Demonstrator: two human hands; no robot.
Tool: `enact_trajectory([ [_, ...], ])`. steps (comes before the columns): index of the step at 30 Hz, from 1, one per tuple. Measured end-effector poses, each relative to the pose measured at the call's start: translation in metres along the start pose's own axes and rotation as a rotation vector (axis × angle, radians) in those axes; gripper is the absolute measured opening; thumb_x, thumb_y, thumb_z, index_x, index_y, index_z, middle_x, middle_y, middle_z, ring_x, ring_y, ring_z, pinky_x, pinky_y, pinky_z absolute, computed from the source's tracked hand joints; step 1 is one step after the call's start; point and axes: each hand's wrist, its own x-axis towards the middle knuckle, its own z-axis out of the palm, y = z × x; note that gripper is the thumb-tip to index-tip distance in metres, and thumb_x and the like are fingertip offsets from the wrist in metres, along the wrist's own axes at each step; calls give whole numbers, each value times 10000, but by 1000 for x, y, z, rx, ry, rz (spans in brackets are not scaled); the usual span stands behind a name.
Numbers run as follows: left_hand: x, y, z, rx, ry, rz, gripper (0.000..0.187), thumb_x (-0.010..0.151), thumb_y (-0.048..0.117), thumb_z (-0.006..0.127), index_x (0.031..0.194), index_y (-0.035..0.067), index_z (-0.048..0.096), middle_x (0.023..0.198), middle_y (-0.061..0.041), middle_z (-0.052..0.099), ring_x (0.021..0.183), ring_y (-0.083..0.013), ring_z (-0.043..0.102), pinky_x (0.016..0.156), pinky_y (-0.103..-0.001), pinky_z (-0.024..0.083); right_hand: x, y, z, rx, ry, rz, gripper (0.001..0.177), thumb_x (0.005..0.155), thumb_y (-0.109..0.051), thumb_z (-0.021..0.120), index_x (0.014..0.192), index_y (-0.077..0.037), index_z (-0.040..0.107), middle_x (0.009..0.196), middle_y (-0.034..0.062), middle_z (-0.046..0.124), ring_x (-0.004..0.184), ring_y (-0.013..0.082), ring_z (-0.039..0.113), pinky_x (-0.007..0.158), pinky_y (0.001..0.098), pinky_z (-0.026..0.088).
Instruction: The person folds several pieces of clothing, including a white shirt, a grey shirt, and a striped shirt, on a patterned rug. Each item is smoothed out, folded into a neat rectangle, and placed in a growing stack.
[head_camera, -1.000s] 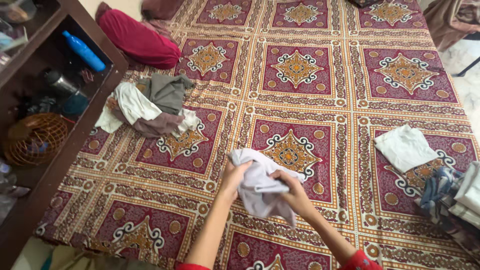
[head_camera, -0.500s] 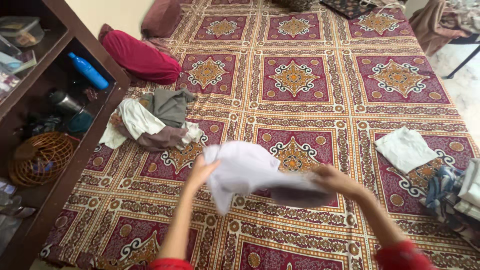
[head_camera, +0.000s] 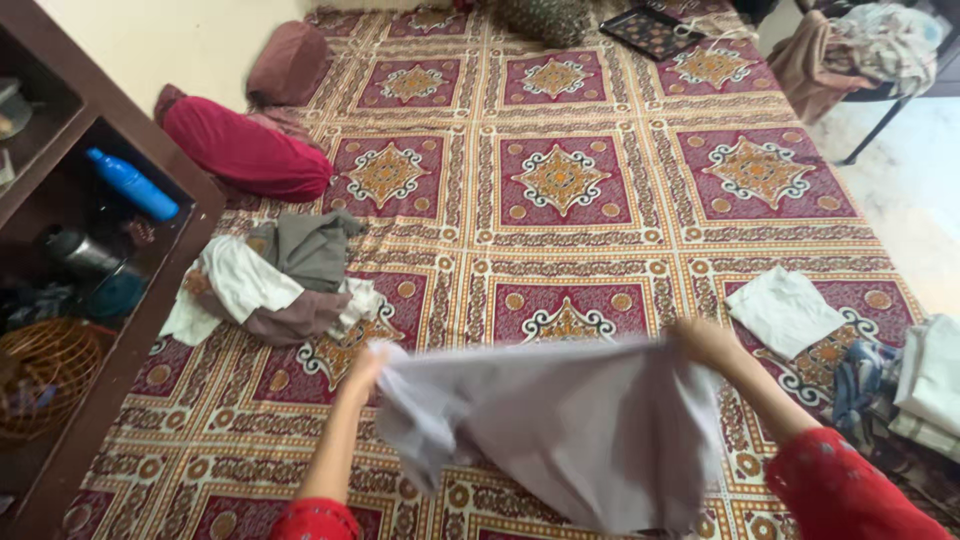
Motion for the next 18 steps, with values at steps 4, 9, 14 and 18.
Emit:
enact_trajectory([
  [4, 59, 68, -9, -47, 483, 293, 433, 1027, 387, 612, 1214, -2, 653, 1042, -107, 722, 867, -208, 671, 729, -425, 534, 1, -13, -67, -17, 733, 38, 263, 1006, -118, 556, 1213, -145, 716, 943, 166, 738, 856, 366, 706, 799, 514, 552],
  [9, 49, 140, -28, 29, 511, 481, 403, 1010, 377, 692, 945, -20, 711, 762, -46, 649, 702, -150, 571, 634, -398, 452, -35, -27, -114, -174, 1191, -205, 344, 825, -253, 715, 1075, -31, 633, 905, 117, 667, 866, 318, 632, 775, 474, 490],
  [14, 32, 92, -15, 11, 401, 389, 264, 887, 265, 773, 876, 12, 702, 718, -18, 633, 625, -132, 530, 566, -329, 416, -49, -1, -62, -189, 939, -175, 100, 941, -38, 662, 948, -40, 562, 897, 122, 594, 849, 290, 570, 798, 434, 488],
  [18, 30, -19, 24, -23, 442, 111, 216, 924, 231, 696, 973, 22, 722, 821, -78, 709, 716, -197, 630, 649, -385, 487, -57, 18, 23, -295, 714, -86, 75, 940, 19, 609, 939, -52, 586, 906, 91, 572, 837, 257, 560, 777, 388, 502],
])
